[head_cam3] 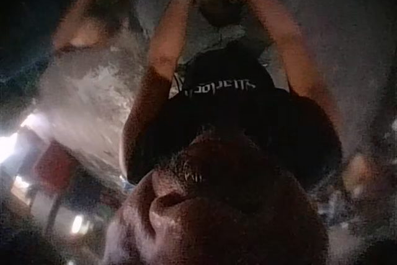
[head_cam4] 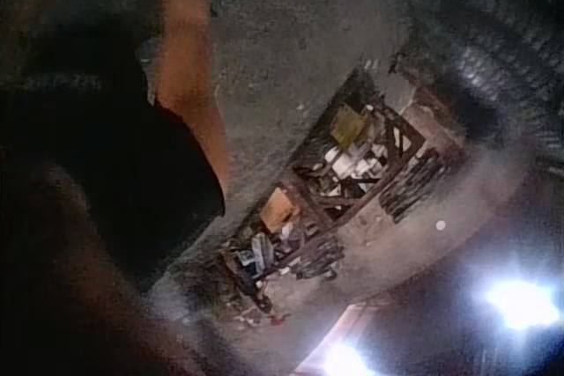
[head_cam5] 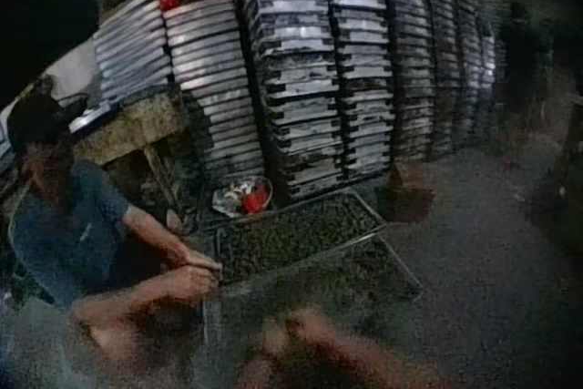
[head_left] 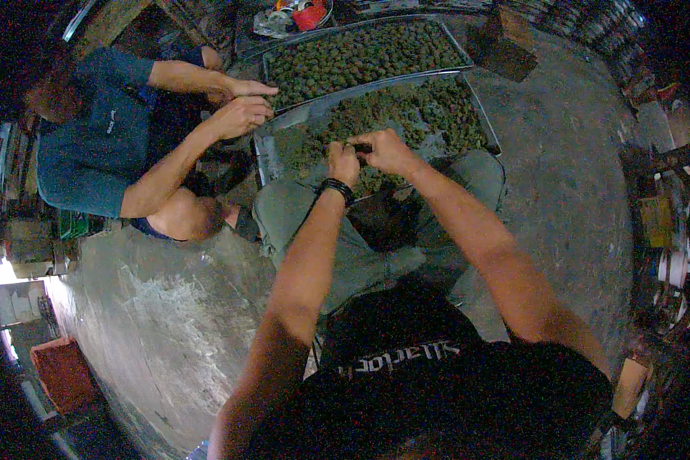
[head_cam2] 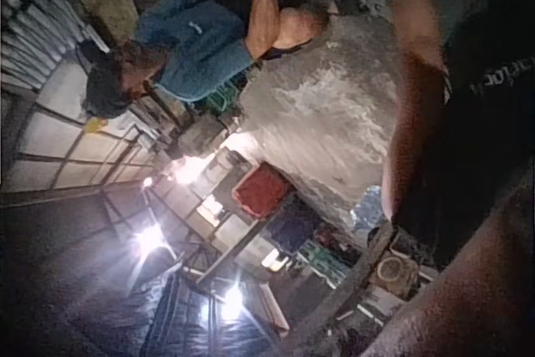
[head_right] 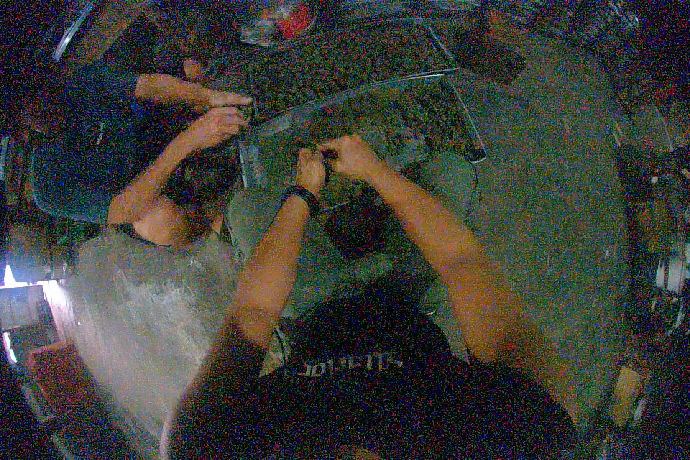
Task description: The person sorts green items in a tray, then moves to a stainless steel table to roll dough into logs and wrap them around a filling. The person places the finished rolls on the table.
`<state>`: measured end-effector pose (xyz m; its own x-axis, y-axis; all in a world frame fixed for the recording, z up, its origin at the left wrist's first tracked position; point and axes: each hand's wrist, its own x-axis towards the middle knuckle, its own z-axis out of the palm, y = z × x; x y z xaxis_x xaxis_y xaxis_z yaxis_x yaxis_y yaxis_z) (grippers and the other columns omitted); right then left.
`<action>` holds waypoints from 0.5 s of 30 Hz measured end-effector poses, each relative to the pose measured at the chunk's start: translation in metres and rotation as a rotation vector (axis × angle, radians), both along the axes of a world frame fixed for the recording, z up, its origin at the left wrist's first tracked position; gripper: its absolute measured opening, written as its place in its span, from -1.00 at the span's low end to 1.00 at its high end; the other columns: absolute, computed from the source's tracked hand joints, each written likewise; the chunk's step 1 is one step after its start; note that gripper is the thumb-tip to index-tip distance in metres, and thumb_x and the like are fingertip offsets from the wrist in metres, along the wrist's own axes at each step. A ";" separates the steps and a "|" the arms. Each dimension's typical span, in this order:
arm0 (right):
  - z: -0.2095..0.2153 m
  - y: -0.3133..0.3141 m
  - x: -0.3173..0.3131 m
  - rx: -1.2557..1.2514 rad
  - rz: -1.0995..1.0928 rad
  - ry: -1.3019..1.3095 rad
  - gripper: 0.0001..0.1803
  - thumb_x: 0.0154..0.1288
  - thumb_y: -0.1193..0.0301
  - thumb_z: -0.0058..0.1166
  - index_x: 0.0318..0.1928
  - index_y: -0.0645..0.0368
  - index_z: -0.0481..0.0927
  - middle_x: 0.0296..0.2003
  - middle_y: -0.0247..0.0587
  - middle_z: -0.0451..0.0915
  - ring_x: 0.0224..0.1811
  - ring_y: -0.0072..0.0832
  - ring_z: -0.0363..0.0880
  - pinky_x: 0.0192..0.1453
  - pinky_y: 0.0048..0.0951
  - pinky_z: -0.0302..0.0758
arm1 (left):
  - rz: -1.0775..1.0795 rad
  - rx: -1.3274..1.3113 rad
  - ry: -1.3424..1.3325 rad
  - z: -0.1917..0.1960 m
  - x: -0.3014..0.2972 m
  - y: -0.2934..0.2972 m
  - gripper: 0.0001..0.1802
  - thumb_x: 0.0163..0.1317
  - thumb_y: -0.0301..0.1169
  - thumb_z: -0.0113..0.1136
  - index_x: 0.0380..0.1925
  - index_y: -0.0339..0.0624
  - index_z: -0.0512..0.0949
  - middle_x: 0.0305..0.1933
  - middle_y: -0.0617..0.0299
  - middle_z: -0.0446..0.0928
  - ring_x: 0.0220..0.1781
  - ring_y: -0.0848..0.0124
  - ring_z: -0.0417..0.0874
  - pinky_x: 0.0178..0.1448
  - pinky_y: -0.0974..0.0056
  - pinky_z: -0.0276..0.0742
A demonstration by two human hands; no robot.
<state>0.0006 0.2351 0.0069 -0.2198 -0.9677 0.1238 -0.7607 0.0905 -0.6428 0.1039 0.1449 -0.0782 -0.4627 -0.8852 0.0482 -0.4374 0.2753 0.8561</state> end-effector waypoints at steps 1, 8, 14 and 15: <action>0.005 -0.005 -0.003 -0.006 -0.011 0.002 -0.55 -0.09 0.37 0.10 -0.06 0.03 0.61 -0.18 -0.04 0.62 -0.16 -0.05 0.59 0.06 -0.12 0.48 | 0.026 -0.060 0.060 -0.003 -0.005 -0.005 -0.72 0.22 -0.31 -0.07 -0.39 -0.40 0.36 -0.29 -0.14 0.43 -0.29 -0.13 0.45 -0.15 -0.01 0.33; 0.003 -0.018 0.013 -0.025 -0.047 0.048 -0.60 -0.07 0.36 0.22 -0.12 0.13 0.63 -0.29 0.00 0.64 -0.27 -0.17 0.63 -0.10 -0.28 0.54 | 0.000 -0.150 0.126 -0.040 0.007 -0.035 -0.79 0.26 -0.32 -0.13 -0.32 -0.28 0.33 -0.38 0.04 0.40 -0.38 0.17 0.48 -0.32 0.09 0.37; 0.007 -0.002 -0.015 -0.080 -0.292 -1.172 -0.81 0.15 0.34 0.09 -0.27 0.16 0.59 -0.35 -0.35 0.59 -0.39 -0.47 0.52 -0.34 -0.45 0.47 | 0.077 0.850 0.501 0.071 0.008 0.008 -0.88 0.30 -0.29 -0.12 -0.31 -0.01 0.38 -0.46 0.21 0.45 -0.64 0.47 0.39 -0.65 0.38 0.17; 0.010 -0.003 -0.018 -0.060 -0.317 -1.307 -0.82 0.17 0.35 0.07 -0.26 0.15 0.57 -0.36 -0.34 0.58 -0.41 -0.49 0.51 -0.36 -0.48 0.45 | 0.062 0.852 0.596 0.077 0.003 0.003 -0.89 0.31 -0.28 -0.12 -0.31 0.02 0.39 -0.47 0.22 0.46 -0.68 0.49 0.37 -0.68 0.41 0.13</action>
